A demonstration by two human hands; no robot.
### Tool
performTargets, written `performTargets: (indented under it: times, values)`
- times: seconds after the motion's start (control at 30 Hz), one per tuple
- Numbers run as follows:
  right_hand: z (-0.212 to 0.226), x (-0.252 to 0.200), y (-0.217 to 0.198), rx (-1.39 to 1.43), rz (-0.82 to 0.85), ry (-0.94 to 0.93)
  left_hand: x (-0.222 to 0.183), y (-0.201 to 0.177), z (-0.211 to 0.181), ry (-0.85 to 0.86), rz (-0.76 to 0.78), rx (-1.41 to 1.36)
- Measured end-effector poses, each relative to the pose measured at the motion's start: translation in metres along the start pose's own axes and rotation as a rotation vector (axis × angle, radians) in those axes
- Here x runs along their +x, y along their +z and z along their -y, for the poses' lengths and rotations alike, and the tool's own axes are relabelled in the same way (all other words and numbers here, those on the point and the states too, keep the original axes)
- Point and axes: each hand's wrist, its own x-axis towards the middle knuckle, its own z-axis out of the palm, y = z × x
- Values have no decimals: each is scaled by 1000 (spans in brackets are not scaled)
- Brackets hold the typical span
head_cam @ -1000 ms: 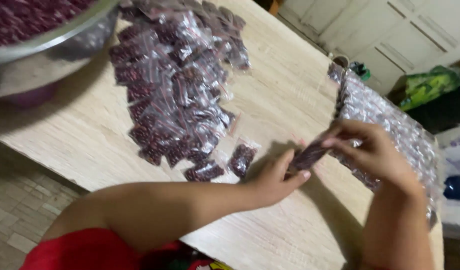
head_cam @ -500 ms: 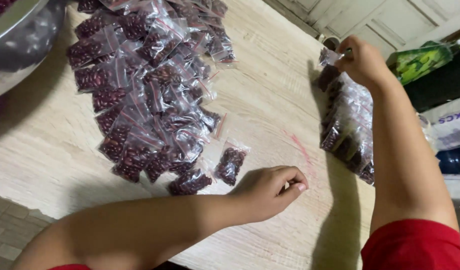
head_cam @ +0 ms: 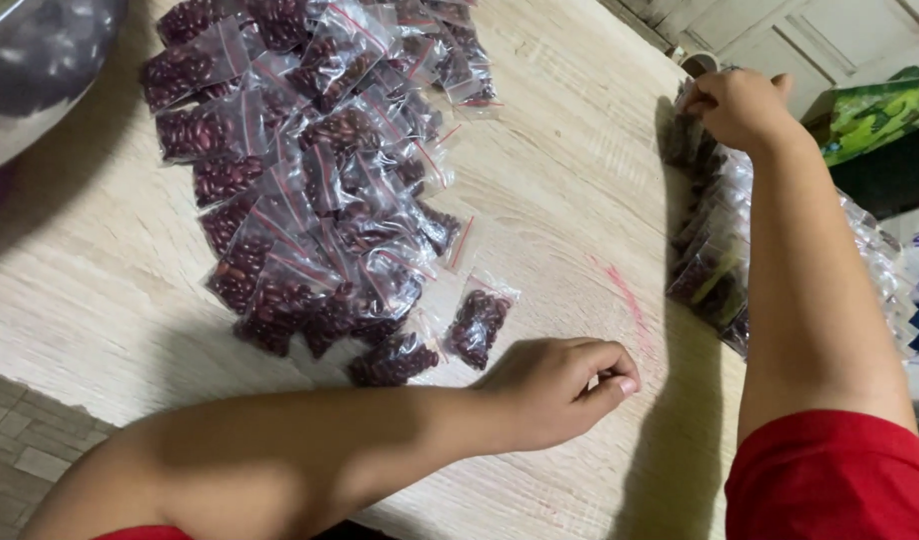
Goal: Organizing small plastic bags filled with red beans into a neat grid on a wooden table.
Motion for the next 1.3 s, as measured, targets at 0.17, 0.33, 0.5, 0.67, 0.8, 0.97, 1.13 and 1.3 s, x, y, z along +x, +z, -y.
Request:
performTargets:
  times: [0.17,0.33,0.5,0.67,0.8,0.97,1.13,1.3]
  values:
    - [-3,6,4,-7,-37,-4,0,1,2,19,-9,12]
    - [0,4,2,36,-37,33,0,-1,-1,-20,13,6]
    - [-19,7,4,-18,-48,40,0,0,0,-13,15,12]
    - [-13,-3,-9,48,-49,67,0,-2,-2,-18,34,11]
    - [-14,2,-6,52,-66,88,0,-2,-3,-34,49,10]
    - [-29,16,14,-73,-91,67,0,-3,-3,-36,42,13]
    - [11,8,-1,-33,-418,-96,0,1,-1,-28,49,20]
    - [179,-71,-51,495,-143,-168,0,3,1,-13,57,10]
